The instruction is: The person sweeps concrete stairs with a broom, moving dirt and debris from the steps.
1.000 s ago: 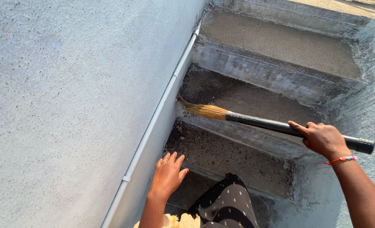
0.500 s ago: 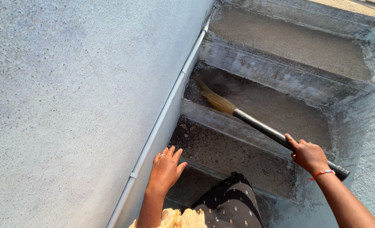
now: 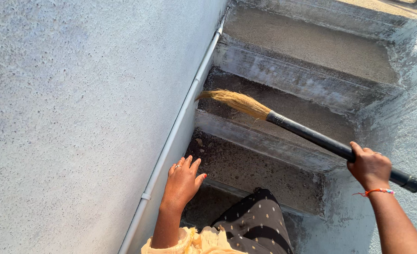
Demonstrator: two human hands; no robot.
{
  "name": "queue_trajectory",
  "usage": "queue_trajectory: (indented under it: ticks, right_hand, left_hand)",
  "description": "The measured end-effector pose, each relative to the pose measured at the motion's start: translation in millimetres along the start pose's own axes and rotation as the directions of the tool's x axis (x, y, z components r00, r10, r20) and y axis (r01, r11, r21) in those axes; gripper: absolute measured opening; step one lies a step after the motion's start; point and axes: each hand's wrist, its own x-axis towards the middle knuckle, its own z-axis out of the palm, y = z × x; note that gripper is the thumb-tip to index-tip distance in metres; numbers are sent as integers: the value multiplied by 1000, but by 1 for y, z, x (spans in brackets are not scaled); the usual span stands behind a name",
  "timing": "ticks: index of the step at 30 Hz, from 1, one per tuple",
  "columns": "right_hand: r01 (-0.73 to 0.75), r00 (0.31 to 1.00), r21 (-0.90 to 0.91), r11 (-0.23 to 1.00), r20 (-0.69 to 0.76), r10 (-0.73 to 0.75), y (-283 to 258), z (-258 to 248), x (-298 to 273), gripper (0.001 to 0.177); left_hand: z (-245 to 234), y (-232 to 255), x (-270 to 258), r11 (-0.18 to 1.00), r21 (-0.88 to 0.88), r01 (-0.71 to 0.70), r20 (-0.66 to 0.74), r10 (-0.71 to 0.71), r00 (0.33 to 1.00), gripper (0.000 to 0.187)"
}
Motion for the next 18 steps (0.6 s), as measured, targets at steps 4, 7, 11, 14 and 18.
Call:
queue_trajectory:
  ticks: [4,7,11,14,18]
  right_hand:
    - [-93,956,138,986,291,49,-80,22,-20,66]
    - [-10,950,236,972,304,-65,-94,12,-51,66]
    - [253,941,192,948,179,-288,-32,-22,-63,59]
    - [270,963,-1,963,0,-270,10,-38,-62,35]
    - [34,999,-65,997,-33,-36,25,-24,-60,22]
  left_hand:
    - [-3,9,3,1000,5,-24,14,24,1000,59]
    - [0,13,5,998,-11,-55,9,56,998,59]
    - [4,13,11,998,-28,-48,23,49,999,58]
    - [11,11,11,999,-21,-47,53,49,997,59]
    - [19,3,9,998,-54,-45,41,47,998,60]
